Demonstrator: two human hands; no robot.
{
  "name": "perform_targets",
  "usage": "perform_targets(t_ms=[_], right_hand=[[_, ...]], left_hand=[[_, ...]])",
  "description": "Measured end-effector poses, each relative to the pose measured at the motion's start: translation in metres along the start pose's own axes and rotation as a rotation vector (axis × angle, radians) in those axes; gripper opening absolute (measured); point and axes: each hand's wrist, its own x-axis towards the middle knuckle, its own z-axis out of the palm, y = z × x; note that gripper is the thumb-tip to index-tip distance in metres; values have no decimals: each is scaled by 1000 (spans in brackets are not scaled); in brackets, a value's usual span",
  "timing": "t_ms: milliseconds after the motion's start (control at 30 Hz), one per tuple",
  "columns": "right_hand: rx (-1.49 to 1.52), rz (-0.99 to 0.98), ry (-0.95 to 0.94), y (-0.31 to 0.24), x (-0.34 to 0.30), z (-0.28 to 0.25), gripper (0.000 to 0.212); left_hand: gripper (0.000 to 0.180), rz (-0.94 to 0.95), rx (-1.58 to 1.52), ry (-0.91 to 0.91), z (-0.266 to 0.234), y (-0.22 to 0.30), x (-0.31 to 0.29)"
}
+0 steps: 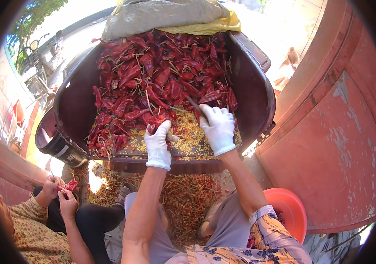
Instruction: The person sorts and trims dried red chili peppers from a large bin into a plastic bowl using shears.
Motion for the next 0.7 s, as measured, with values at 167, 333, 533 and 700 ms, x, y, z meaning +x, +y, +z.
perform_targets(t_ms=[167, 333, 533, 700], right_hand=[[152, -157, -247, -28, -19, 13, 23], [11, 219, -224, -4, 1, 7, 34], [-62, 273, -292, 12, 4, 31, 27], [333, 282, -64, 34, -3, 36, 13]], left_hand=[[7, -50, -24, 11, 0, 3, -3], [7, -70, 9, 11, -5, 4, -3], [8, -93, 31, -15, 1, -3, -5], [11, -146, 29, -16, -1, -2, -3]])
